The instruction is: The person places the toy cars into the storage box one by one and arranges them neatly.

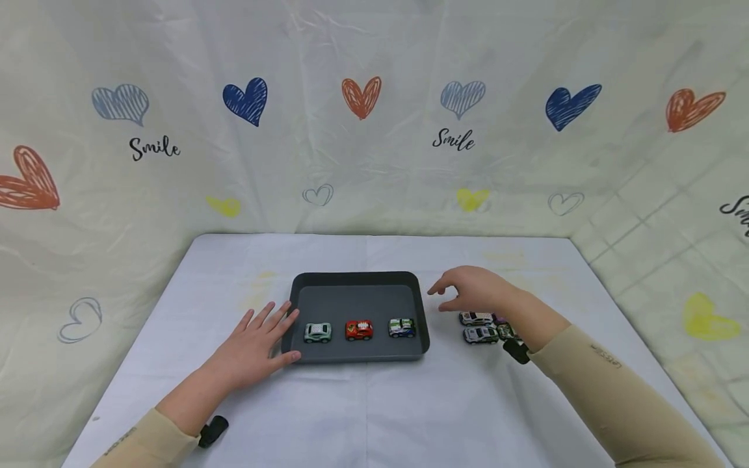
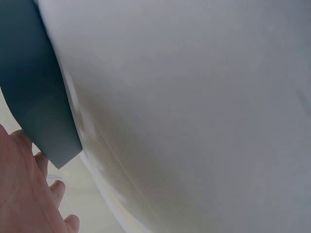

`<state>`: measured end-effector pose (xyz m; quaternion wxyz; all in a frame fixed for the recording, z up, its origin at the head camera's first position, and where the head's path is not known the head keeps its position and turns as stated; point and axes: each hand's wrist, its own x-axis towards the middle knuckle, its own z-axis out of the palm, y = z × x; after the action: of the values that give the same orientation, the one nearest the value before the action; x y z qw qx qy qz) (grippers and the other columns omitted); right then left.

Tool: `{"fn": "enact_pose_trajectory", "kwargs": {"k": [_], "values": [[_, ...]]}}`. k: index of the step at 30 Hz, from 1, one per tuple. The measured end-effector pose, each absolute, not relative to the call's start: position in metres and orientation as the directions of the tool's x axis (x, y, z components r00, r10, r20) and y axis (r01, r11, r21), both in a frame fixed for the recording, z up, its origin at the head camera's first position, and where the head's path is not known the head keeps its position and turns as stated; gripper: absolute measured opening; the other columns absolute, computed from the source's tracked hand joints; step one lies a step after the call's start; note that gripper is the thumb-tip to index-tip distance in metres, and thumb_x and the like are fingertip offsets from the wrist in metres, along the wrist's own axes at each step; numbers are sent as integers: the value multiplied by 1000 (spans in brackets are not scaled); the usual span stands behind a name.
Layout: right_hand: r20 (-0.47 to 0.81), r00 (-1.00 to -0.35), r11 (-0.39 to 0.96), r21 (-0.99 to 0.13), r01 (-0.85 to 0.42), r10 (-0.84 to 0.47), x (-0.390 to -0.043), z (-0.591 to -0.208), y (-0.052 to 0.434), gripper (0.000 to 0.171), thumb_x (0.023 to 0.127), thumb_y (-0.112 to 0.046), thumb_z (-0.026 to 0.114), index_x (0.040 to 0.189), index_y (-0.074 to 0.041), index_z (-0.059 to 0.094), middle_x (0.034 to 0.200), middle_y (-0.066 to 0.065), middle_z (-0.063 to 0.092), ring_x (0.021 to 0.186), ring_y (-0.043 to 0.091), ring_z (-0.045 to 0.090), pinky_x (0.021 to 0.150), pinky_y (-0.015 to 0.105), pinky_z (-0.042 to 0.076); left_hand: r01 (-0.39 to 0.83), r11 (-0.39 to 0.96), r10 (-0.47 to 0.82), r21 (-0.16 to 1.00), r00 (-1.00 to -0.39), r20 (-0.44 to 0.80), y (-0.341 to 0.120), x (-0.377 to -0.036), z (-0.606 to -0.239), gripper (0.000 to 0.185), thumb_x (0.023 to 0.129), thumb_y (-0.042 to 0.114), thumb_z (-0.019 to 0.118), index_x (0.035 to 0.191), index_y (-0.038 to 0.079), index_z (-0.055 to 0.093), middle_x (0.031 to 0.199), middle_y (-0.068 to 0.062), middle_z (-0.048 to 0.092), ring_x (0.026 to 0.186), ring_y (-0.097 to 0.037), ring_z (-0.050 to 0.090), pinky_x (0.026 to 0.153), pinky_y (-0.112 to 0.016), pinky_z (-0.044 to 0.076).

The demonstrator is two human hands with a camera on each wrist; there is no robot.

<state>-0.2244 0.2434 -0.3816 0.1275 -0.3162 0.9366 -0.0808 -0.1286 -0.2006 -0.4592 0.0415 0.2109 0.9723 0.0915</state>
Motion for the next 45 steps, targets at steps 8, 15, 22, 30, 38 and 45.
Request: {"fn": "enact_pose_trajectory", "kwargs": {"k": [8,15,22,30,38,45], "values": [[-222,-821,842,-276,-464,-526,-225,-385,282,31,89,-26,76,119,-19,74,120,2,68,105,25,63,89,45,52,409,893,425,188,-904,-49,-200,-128,-457,85,92,68,50,158,18,28,164,-5,21,150,-36,16,118,-60,10],[-212,-835,851,-269,-450,-508,-229,-385,304,30,89,-25,75,118,-15,75,120,5,69,112,32,62,90,49,52,408,895,424,178,-904,-59,-201,-128,-456,88,91,73,45,159,19,27,165,-4,20,150,-35,16,119,-60,10],[-251,-835,865,-263,-428,-489,-238,-393,310,31,90,-25,75,119,-17,74,122,5,68,117,33,60,95,51,50,405,896,421,184,-905,-57,-201,-128,-458,86,92,70,49,159,20,27,165,-2,19,151,-34,14,119,-59,9],[-321,-827,882,-271,-387,-461,-250,-402,310,31,90,-22,75,120,-18,74,125,9,66,121,38,56,97,55,47,403,896,419,187,-906,-55,-200,-129,-458,85,92,68,50,159,20,27,165,-3,20,151,-35,14,119,-60,9],[-381,-811,893,-267,-363,-444,-260,-416,312,33,89,-21,75,122,-19,73,128,11,64,122,37,55,97,53,48,406,896,422,178,-905,-57,-199,-128,-453,85,93,70,47,158,18,28,164,-4,21,150,-36,15,118,-60,10],[-370,-804,883,-266,-388,-465,-264,-420,309,33,88,-16,74,121,-18,73,127,11,65,117,33,58,95,53,49,403,897,419,180,-906,-60,-200,-128,-454,86,92,72,45,158,19,28,164,-4,21,150,-36,16,119,-60,10]]}}
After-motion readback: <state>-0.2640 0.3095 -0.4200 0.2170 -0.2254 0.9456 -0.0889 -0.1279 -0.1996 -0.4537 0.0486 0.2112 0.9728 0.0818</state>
